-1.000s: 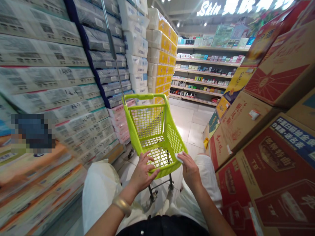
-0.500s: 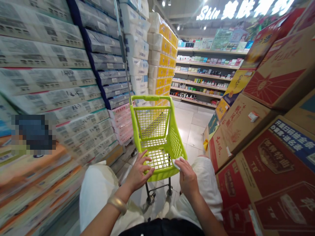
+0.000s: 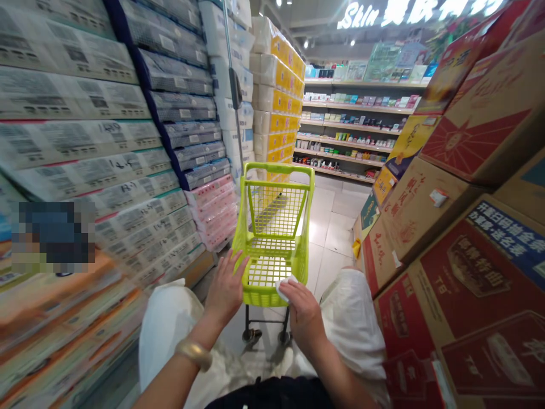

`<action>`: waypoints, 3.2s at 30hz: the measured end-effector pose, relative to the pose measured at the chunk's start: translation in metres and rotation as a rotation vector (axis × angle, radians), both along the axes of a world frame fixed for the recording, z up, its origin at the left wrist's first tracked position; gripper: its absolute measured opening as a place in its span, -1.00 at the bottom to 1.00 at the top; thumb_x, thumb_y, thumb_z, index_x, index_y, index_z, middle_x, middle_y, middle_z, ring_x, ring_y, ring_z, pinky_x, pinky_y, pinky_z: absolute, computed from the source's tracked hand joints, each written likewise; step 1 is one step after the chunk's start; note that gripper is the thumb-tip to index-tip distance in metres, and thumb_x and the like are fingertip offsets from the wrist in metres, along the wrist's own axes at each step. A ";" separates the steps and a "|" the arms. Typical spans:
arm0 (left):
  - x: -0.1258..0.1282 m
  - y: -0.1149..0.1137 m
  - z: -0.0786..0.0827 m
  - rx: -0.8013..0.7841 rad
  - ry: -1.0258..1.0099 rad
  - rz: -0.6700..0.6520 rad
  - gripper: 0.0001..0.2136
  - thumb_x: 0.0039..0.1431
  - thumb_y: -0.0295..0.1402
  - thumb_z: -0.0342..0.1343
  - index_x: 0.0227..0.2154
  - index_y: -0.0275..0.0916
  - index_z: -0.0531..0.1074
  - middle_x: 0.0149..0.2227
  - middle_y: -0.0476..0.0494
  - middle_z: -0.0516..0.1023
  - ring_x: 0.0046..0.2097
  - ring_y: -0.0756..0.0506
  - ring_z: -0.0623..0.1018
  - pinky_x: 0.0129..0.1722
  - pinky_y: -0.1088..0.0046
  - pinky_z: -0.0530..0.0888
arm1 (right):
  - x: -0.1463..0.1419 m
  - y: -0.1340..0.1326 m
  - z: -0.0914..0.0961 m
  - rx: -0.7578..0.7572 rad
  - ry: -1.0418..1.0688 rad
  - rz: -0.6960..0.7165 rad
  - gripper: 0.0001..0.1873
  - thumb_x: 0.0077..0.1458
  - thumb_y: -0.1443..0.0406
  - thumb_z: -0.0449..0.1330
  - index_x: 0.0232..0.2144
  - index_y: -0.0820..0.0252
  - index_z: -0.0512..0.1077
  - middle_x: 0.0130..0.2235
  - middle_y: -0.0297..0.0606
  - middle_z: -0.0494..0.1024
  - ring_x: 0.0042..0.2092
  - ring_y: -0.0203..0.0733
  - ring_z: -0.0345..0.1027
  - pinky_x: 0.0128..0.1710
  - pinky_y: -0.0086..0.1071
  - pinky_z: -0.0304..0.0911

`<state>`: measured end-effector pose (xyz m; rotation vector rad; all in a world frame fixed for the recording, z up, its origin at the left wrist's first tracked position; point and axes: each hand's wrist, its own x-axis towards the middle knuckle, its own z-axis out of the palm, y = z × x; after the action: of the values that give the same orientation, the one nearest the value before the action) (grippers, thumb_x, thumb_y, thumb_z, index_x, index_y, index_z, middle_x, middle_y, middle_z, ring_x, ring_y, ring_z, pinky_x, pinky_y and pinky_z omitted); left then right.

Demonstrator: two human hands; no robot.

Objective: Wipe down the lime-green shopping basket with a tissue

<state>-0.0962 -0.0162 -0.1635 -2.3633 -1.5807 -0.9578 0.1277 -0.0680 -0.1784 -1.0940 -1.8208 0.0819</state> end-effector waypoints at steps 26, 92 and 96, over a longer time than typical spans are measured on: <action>0.040 -0.030 0.031 -0.437 0.157 -0.061 -0.72 0.02 -0.05 0.21 -0.41 -0.17 0.57 -0.37 -0.13 0.60 -0.23 -0.20 0.52 -0.13 0.22 0.35 | 0.019 0.031 0.014 0.092 -0.097 0.079 -0.59 0.25 0.49 -0.04 -0.02 0.12 0.49 -0.01 -0.19 0.60 0.17 -0.11 0.36 0.15 -0.08 0.32; 0.029 -0.038 0.016 -0.290 0.172 -0.214 -0.80 0.08 -0.23 0.15 -0.56 -0.19 0.51 -0.46 -0.07 0.59 -0.31 -0.11 0.48 -0.29 0.33 0.27 | 0.018 0.020 0.022 0.062 -0.238 0.544 -0.61 0.29 0.45 -0.04 0.04 0.07 0.44 0.02 -0.24 0.58 0.22 -0.21 0.28 0.21 -0.19 0.26; 0.029 -0.038 0.016 -0.303 0.164 -0.214 -0.81 0.08 -0.25 0.14 -0.56 -0.19 0.51 -0.46 -0.06 0.59 -0.30 -0.12 0.49 -0.27 0.33 0.27 | 0.025 0.026 0.023 0.071 -0.272 0.533 -0.59 0.29 0.46 -0.05 0.04 0.08 0.44 0.03 -0.25 0.57 0.22 -0.21 0.28 0.22 -0.19 0.26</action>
<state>-0.0673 -0.0543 -0.1474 -2.7790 -1.5267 -0.5691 0.1530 -0.0420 -0.1553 -0.5654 -2.3049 0.1877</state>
